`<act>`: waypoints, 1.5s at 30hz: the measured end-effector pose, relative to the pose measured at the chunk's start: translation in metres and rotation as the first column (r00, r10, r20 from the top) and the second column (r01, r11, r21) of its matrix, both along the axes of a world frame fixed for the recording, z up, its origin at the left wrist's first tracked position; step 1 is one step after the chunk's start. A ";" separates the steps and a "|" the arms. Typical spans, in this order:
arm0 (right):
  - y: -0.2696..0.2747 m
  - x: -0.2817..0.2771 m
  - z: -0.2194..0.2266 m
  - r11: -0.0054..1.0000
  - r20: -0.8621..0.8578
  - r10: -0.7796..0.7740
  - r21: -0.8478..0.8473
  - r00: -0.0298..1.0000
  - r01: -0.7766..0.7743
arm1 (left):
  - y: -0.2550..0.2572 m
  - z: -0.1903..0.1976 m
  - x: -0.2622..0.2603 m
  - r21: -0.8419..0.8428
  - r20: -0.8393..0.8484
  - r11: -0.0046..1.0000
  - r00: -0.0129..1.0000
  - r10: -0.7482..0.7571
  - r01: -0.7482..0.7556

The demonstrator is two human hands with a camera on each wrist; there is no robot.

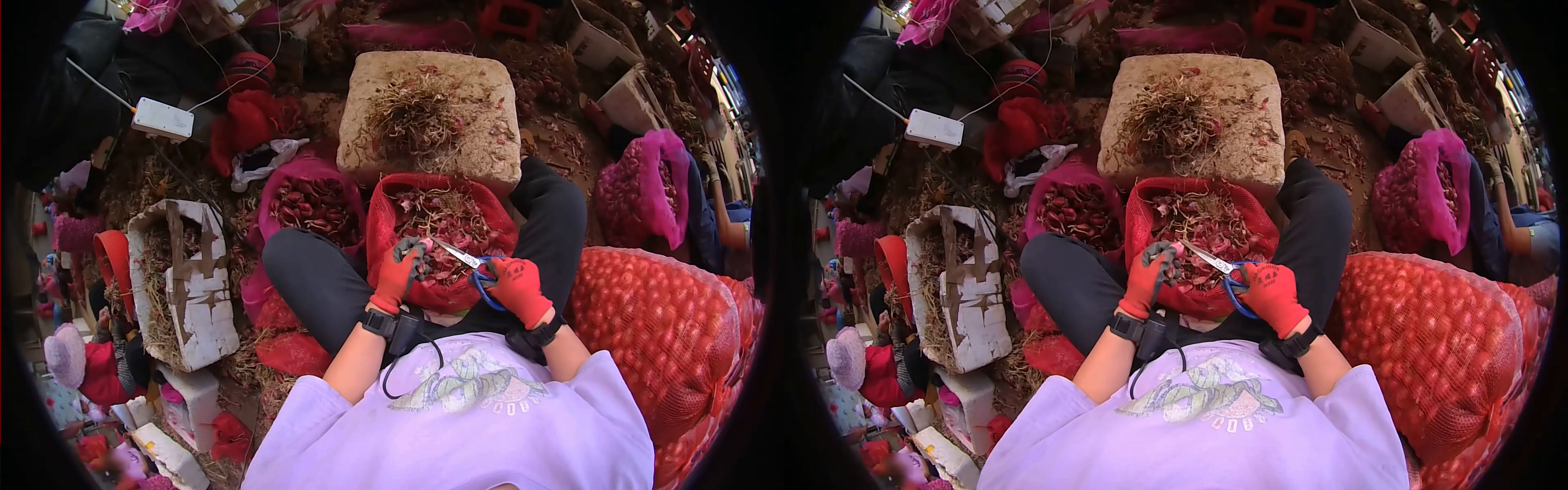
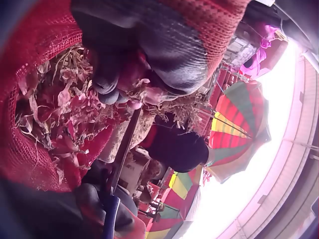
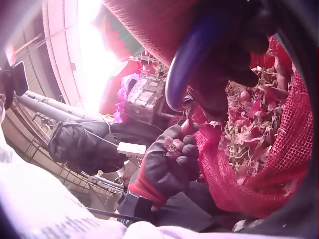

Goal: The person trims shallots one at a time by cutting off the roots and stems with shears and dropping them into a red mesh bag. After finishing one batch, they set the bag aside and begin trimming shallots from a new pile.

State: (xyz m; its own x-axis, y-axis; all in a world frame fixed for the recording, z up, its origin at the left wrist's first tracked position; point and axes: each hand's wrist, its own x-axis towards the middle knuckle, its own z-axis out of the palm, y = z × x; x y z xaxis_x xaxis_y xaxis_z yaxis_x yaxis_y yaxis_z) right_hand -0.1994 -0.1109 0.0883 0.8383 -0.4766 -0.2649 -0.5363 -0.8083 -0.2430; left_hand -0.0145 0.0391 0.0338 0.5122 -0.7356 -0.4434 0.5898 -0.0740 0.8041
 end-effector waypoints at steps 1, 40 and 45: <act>-0.001 0.000 0.001 1.000 -0.018 0.012 0.002 1.000 -0.012 | 0.000 0.000 -0.001 -0.019 -0.008 1.000 1.000 0.011 -0.012; 0.011 0.005 0.004 0.999 0.192 0.021 -0.044 0.981 -0.013 | -0.004 -0.016 0.001 -0.215 -0.076 0.965 0.987 0.138 -0.152; 0.010 0.001 -0.001 0.991 0.149 -0.054 0.128 0.987 0.035 | -0.002 -0.021 0.002 -0.293 -0.019 0.949 0.993 0.114 -0.115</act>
